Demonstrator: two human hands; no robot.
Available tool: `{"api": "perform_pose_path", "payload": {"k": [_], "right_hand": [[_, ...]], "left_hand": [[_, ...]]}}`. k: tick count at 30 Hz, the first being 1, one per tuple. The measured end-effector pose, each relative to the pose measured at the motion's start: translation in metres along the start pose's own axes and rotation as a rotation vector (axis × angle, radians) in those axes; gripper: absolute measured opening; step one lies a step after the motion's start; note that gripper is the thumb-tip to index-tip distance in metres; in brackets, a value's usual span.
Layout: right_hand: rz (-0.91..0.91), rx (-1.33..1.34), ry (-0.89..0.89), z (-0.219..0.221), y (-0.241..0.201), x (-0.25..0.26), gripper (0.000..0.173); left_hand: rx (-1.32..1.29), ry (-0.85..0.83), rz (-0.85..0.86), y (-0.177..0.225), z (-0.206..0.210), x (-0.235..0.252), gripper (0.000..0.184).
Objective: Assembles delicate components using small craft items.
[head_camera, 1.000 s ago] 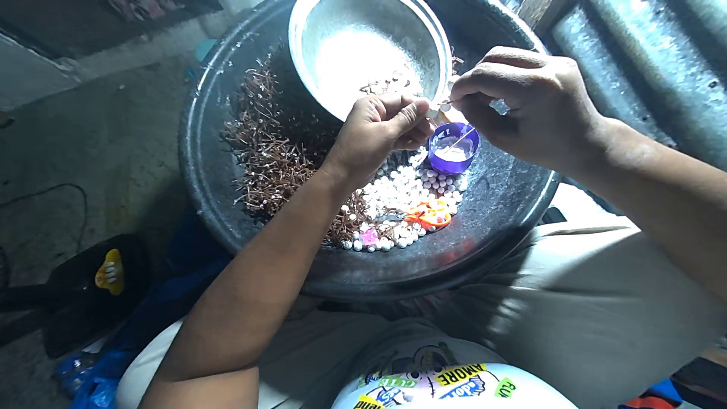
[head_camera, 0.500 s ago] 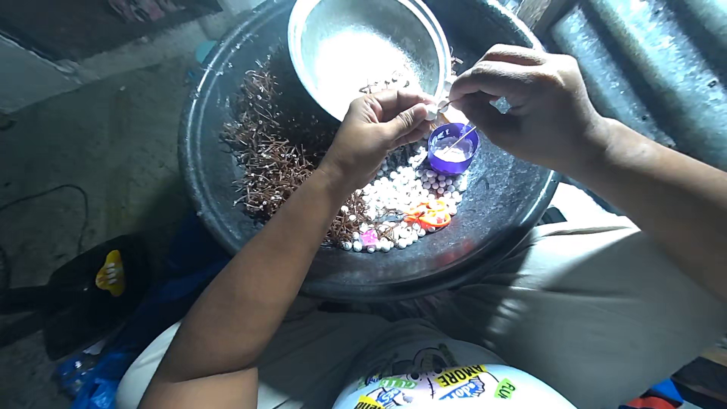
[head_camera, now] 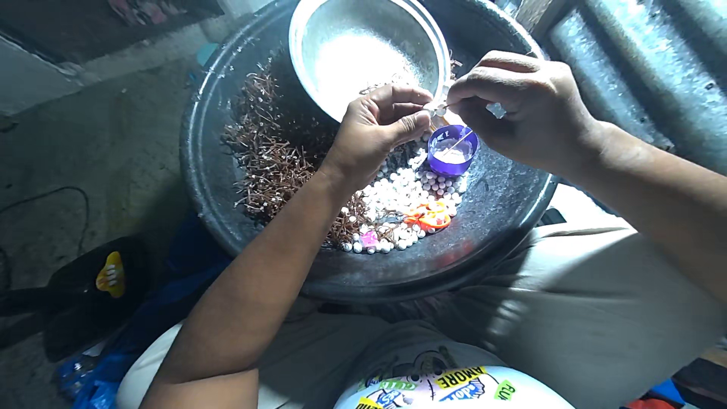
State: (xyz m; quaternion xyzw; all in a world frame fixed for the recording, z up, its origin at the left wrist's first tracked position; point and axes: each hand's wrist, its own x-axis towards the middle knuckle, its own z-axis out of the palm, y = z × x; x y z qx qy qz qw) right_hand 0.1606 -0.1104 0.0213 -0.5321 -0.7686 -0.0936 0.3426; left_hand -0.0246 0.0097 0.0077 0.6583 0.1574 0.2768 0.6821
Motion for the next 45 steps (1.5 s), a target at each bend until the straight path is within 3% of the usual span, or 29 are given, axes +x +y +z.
{"api": "perform_pose_path", "payload": {"k": [14, 16, 20, 28, 45], "right_hand": [[-0.033, -0.026, -0.002, 0.002, -0.001, 0.003, 0.021], [-0.006, 0.008, -0.001, 0.001, 0.001, 0.000, 0.020], [0.014, 0.016, 0.003, 0.002, 0.003, -0.002, 0.022], [-0.017, -0.053, 0.095, 0.013, 0.006, -0.005, 0.030], [0.016, -0.009, 0.116, 0.014, 0.004, -0.005, 0.032]], "left_hand": [[0.015, -0.014, -0.057, 0.005, -0.002, -0.001, 0.015], [-0.006, 0.002, -0.019, 0.002, 0.002, -0.001, 0.013], [0.009, 0.027, 0.084, 0.000, 0.002, -0.001, 0.026], [-0.078, 0.052, -0.135, 0.012, 0.005, -0.002, 0.009], [-0.100, 0.032, -0.157, 0.019, 0.009, -0.003, 0.011]]}}
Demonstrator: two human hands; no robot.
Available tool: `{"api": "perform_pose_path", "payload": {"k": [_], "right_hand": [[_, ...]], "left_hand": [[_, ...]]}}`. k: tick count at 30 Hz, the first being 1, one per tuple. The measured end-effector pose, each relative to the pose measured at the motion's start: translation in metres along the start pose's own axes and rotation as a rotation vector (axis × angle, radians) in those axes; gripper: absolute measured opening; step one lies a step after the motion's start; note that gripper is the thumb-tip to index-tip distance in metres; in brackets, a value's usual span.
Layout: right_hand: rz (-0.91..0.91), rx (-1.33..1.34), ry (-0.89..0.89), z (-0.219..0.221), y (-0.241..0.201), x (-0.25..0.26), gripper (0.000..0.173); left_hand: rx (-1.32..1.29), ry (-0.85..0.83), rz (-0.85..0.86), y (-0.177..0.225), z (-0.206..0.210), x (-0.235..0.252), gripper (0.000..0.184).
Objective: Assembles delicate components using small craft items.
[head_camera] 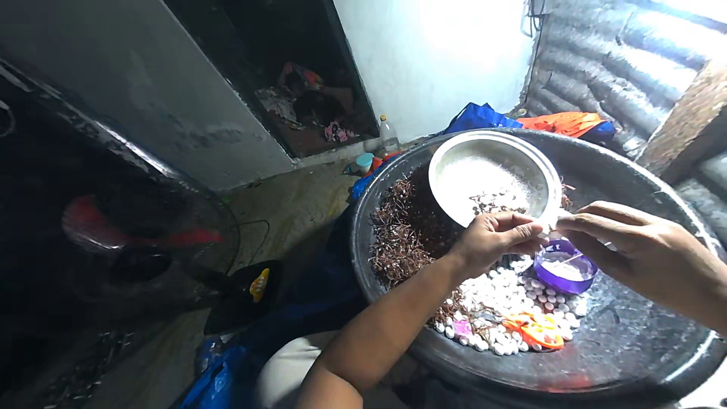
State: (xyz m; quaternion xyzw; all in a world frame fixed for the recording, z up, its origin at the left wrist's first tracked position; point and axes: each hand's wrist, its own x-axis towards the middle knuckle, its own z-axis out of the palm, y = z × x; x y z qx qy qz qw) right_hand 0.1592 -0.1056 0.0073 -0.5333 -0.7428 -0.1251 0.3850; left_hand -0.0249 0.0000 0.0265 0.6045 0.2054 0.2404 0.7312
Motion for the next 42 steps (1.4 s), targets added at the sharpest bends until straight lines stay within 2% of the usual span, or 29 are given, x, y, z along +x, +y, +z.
{"api": "perform_pose_path", "payload": {"k": [4, 6, 12, 28, 31, 34, 38, 42], "right_hand": [[0.011, 0.012, 0.004, -0.001, -0.001, 0.001, 0.032], [0.000, 0.010, 0.003, -0.001, -0.001, 0.001, 0.032], [-0.022, 0.006, 0.001, 0.000, -0.001, 0.000, 0.030], [-0.055, -0.025, -0.007, -0.001, -0.005, 0.000, 0.030], [-0.044, -0.055, -0.072, -0.009, -0.005, 0.004, 0.025], [0.035, -0.020, -0.165, -0.024, 0.001, 0.005, 0.031], [0.006, -0.003, -0.087, -0.044, 0.004, 0.005, 0.026], [0.021, 0.007, -0.110, -0.057, 0.008, 0.000, 0.027]], "left_hand": [[0.050, -0.032, 0.104, -0.004, -0.006, 0.002, 0.020], [0.054, -0.026, 0.121, -0.006, -0.007, 0.002, 0.016], [0.030, -0.017, 0.104, -0.007, -0.006, 0.002, 0.009], [0.078, 0.021, 0.057, -0.008, -0.003, 0.000, 0.007], [0.207, 0.009, 0.087, -0.005, -0.005, -0.001, 0.012], [0.247, 0.043, 0.170, -0.007, -0.014, 0.003, 0.020], [0.211, 0.112, 0.196, -0.008, -0.023, 0.011, 0.024], [0.260, 0.125, 0.175, -0.008, -0.031, 0.014, 0.020]]}}
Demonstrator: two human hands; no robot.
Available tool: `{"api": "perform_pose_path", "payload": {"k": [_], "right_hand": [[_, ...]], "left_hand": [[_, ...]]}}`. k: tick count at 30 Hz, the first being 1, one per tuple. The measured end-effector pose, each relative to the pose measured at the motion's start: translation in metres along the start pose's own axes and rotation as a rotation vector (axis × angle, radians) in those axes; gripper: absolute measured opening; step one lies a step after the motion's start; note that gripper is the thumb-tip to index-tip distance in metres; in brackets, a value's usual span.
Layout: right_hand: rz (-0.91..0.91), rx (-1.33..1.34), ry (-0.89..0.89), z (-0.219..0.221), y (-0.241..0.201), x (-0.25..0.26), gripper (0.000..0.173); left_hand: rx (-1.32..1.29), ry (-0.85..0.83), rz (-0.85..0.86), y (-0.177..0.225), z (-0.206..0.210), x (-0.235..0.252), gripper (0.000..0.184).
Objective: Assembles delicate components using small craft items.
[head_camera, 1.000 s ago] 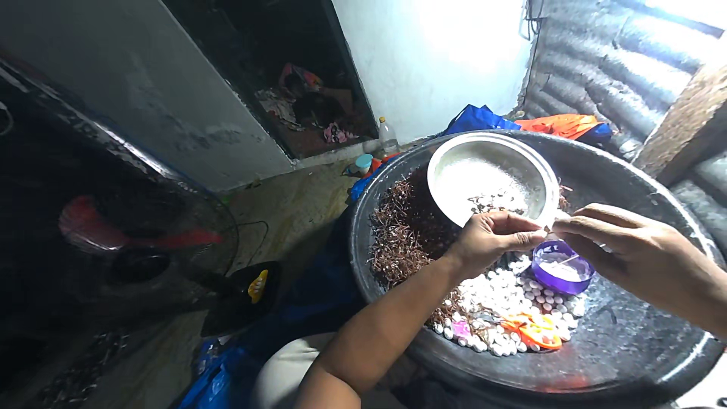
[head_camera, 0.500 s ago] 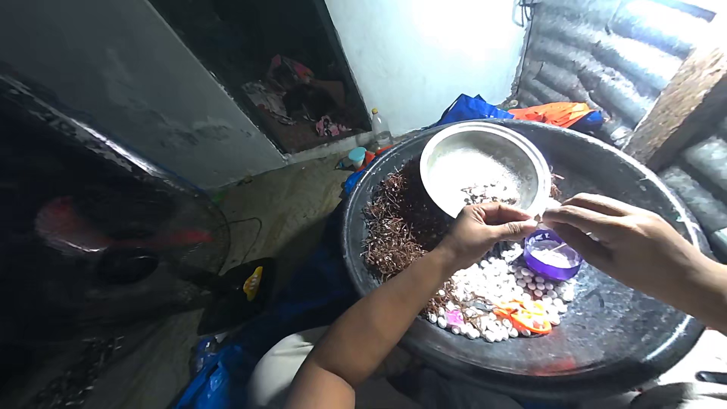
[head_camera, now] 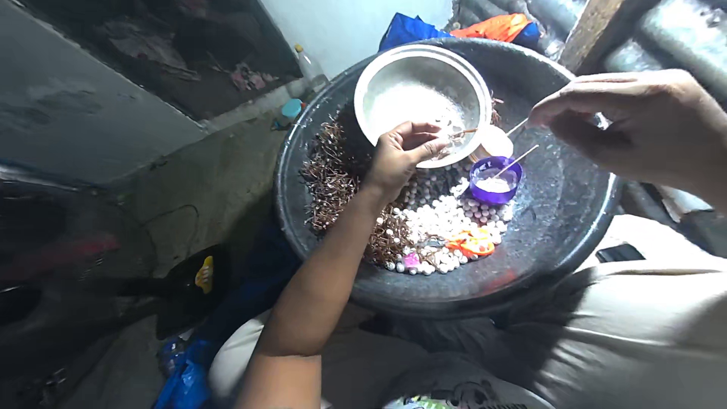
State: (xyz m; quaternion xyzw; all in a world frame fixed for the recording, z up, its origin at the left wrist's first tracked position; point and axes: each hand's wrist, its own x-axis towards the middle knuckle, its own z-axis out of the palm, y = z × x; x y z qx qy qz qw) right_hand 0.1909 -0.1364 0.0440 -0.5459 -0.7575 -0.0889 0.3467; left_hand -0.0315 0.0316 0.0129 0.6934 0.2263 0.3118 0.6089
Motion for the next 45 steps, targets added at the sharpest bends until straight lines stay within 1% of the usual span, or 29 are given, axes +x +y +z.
{"api": "perform_pose_path", "payload": {"k": [2, 4, 5, 8, 9, 11, 14, 16, 18, 20, 22, 24, 25, 26, 27, 28, 29, 30, 32, 33, 34, 35, 36, 38, 39, 40, 42, 44, 45], "right_hand": [[-0.016, 0.009, -0.034, -0.001, 0.004, -0.004, 0.029], [-0.037, 0.017, -0.077, 0.002, 0.005, -0.007, 0.029], [-0.044, 0.025, -0.105, 0.003, 0.004, -0.008, 0.029], [-0.059, 0.046, -0.185, 0.007, 0.003, -0.011, 0.030], [-0.078, 0.053, -0.197, 0.009, 0.003, -0.011, 0.029], [-0.122, 0.051, -0.207, 0.011, 0.000, -0.013, 0.028], [-0.213, 0.056, -0.186, 0.012, -0.008, -0.013, 0.025], [-0.281, 0.094, -0.191, 0.011, -0.014, -0.013, 0.021], [-0.335, 0.148, -0.195, 0.009, -0.020, -0.014, 0.021], [-0.358, 0.153, -0.206, 0.006, -0.027, -0.014, 0.020], [-0.357, 0.166, -0.216, 0.004, -0.031, -0.016, 0.021], [-0.341, 0.174, -0.233, 0.004, -0.034, -0.018, 0.023], [-0.323, 0.178, -0.236, 0.005, -0.037, -0.018, 0.027], [-0.305, 0.191, -0.238, 0.005, -0.038, -0.018, 0.035], [-0.285, 0.196, -0.252, 0.006, -0.038, -0.020, 0.038], [-0.267, 0.183, -0.282, 0.007, -0.038, -0.022, 0.036], [-0.252, 0.169, -0.317, 0.008, -0.035, -0.024, 0.033], [-0.238, 0.162, -0.353, 0.010, -0.032, -0.027, 0.031], [-0.210, 0.171, -0.400, 0.015, -0.024, -0.032, 0.029], [-0.202, 0.180, -0.413, 0.018, -0.021, -0.034, 0.030], [-0.196, 0.185, -0.429, 0.021, -0.018, -0.036, 0.030], [-0.197, 0.189, -0.443, 0.023, -0.017, -0.038, 0.030], [-0.201, 0.195, -0.457, 0.024, -0.017, -0.039, 0.030], [-0.208, 0.205, -0.475, 0.026, -0.018, -0.041, 0.028], [-0.209, 0.208, -0.481, 0.026, -0.018, -0.041, 0.028], [-0.209, 0.208, -0.485, 0.027, -0.019, -0.041, 0.027], [-0.208, 0.209, -0.493, 0.026, -0.019, -0.041, 0.026], [-0.205, 0.214, -0.495, 0.026, -0.017, -0.041, 0.026], [-0.202, 0.218, -0.501, 0.027, -0.015, -0.041, 0.026]], "left_hand": [[0.040, 0.031, 0.014, -0.003, -0.004, 0.003, 0.016], [0.067, 0.112, 0.038, -0.008, -0.008, 0.008, 0.015], [0.075, 0.156, 0.037, -0.010, -0.011, 0.011, 0.019], [0.106, 0.189, -0.050, -0.009, -0.020, 0.017, 0.043], [0.121, 0.184, -0.079, -0.008, -0.022, 0.017, 0.048], [0.188, 0.162, -0.077, -0.007, -0.025, 0.017, 0.046], [0.346, 0.037, -0.024, -0.008, -0.031, 0.015, 0.030], [0.494, -0.126, -0.048, -0.008, -0.035, 0.013, 0.022], [0.637, -0.315, -0.141, -0.009, -0.034, 0.009, 0.015], [0.795, -0.501, -0.299, -0.007, -0.029, 0.008, 0.015], [0.971, -0.619, -0.412, -0.007, -0.026, 0.009, 0.018], [1.122, -0.630, -0.474, -0.005, -0.029, 0.010, 0.021], [1.189, -0.603, -0.481, -0.005, -0.032, 0.010, 0.021], [1.257, -0.574, -0.484, -0.004, -0.035, 0.009, 0.022], [1.326, -0.549, -0.482, -0.003, -0.037, 0.005, 0.024], [1.394, -0.533, -0.476, -0.003, -0.038, -0.002, 0.028], [1.456, -0.518, -0.473, -0.001, -0.039, -0.012, 0.041], [1.498, -0.496, -0.489, 0.002, -0.039, -0.024, 0.057], [1.529, -0.463, -0.590, 0.006, -0.038, -0.047, 0.088], [1.545, -0.474, -0.664, 0.004, -0.038, -0.057, 0.095], [1.556, -0.498, -0.731, 0.000, -0.038, -0.066, 0.098], [1.563, -0.518, -0.774, -0.006, -0.038, -0.073, 0.095], [1.579, -0.523, -0.758, -0.009, -0.038, -0.078, 0.085], [1.593, -0.514, -0.630, -0.012, -0.041, -0.081, 0.053], [1.584, -0.507, -0.592, -0.011, -0.044, -0.080, 0.040], [1.569, -0.493, -0.566, -0.009, -0.048, -0.079, 0.032], [1.548, -0.421, -0.505, 0.000, -0.058, -0.076, 0.024], [1.564, -0.347, -0.466, 0.010, -0.064, -0.072, 0.022], [1.577, -0.343, -0.451, 0.013, -0.066, -0.071, 0.021]]}}
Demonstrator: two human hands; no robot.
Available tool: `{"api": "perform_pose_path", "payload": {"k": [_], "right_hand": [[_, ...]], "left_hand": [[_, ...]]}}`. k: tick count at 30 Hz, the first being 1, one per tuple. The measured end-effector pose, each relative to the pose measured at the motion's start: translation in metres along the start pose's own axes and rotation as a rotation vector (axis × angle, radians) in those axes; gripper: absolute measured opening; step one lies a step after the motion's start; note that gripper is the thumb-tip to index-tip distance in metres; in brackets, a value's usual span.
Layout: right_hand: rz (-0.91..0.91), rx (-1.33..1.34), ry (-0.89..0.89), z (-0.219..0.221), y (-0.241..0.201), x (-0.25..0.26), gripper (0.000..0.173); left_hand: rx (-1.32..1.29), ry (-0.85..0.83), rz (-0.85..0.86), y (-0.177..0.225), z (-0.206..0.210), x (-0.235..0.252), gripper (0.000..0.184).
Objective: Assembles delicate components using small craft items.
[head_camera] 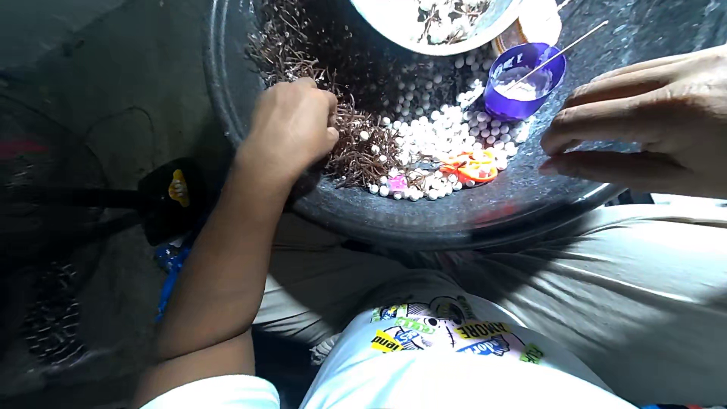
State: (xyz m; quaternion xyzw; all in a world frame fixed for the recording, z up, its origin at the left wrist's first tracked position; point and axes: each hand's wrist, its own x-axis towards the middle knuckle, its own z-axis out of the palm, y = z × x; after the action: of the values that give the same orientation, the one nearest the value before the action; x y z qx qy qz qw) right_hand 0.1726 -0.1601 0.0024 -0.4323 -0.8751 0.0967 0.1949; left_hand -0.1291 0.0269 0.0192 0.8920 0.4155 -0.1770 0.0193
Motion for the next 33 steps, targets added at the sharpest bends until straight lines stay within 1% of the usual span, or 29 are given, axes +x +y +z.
{"api": "perform_pose_path", "payload": {"k": [2, 3, 5, 7, 8, 9, 10, 11, 13, 15, 16, 19, 22, 24, 25, 28, 30, 33], "right_hand": [[0.006, 0.001, -0.017, 0.000, 0.002, 0.001, 0.025], [0.007, -0.001, -0.020, 0.000, 0.003, 0.001, 0.025], [0.000, -0.002, -0.014, 0.001, 0.003, 0.003, 0.025], [-0.001, -0.007, -0.024, 0.002, 0.002, 0.004, 0.026], [0.001, -0.010, -0.033, 0.003, 0.002, 0.004, 0.027], [0.003, -0.016, -0.039, 0.003, 0.002, 0.004, 0.027], [0.003, -0.019, -0.045, 0.003, 0.002, 0.005, 0.028], [0.003, -0.022, -0.052, 0.003, 0.001, 0.006, 0.028], [0.003, -0.034, -0.055, 0.003, -0.001, 0.008, 0.028], [0.011, -0.042, -0.059, 0.003, -0.004, 0.009, 0.027], [0.018, -0.043, -0.065, 0.003, -0.005, 0.010, 0.027], [0.014, -0.016, -0.080, 0.006, -0.001, 0.009, 0.025], [0.010, 0.006, -0.096, 0.010, 0.007, 0.009, 0.022], [0.011, 0.007, -0.093, 0.013, 0.013, 0.011, 0.021], [0.023, 0.009, -0.084, 0.013, 0.014, 0.012, 0.020], [0.076, 0.041, -0.018, 0.015, 0.014, 0.020, 0.023], [0.120, 0.088, 0.040, 0.016, 0.011, 0.028, 0.025], [0.173, 0.136, 0.123, 0.023, 0.003, 0.039, 0.025]], "left_hand": [[0.027, -0.016, 0.039, -0.004, -0.002, 0.002, 0.024], [0.028, -0.033, 0.055, -0.003, -0.003, 0.004, 0.027], [0.023, -0.040, 0.056, 0.004, -0.005, 0.008, 0.038], [0.047, -0.017, 0.031, 0.016, -0.009, 0.015, 0.042], [0.077, 0.001, 0.028, 0.022, -0.010, 0.021, 0.038], [0.095, 0.026, 0.050, 0.027, -0.007, 0.030, 0.029], [0.102, 0.045, 0.107, 0.028, -0.003, 0.039, 0.019], [0.096, 0.032, 0.190, 0.028, 0.002, 0.050, 0.013], [0.092, -0.092, 0.347, 0.026, 0.010, 0.070, 0.015], [0.135, -0.232, 0.359, 0.031, 0.013, 0.078, 0.013], [0.155, -0.264, 0.344, 0.033, 0.011, 0.078, 0.012], [0.140, -0.260, 0.304, 0.030, 0.003, 0.070, 0.013], [0.130, -0.213, 0.263, 0.024, -0.006, 0.055, 0.014], [0.088, -0.149, 0.235, 0.022, -0.015, 0.040, 0.015], [0.034, -0.093, 0.235, 0.019, -0.018, 0.033, 0.016], [-0.217, 0.183, 0.304, 0.013, -0.013, 0.008, 0.020], [-0.405, 0.345, 0.349, 0.022, -0.003, -0.006, 0.020], [-0.609, 0.480, 0.398, 0.047, 0.014, -0.021, 0.016]]}}
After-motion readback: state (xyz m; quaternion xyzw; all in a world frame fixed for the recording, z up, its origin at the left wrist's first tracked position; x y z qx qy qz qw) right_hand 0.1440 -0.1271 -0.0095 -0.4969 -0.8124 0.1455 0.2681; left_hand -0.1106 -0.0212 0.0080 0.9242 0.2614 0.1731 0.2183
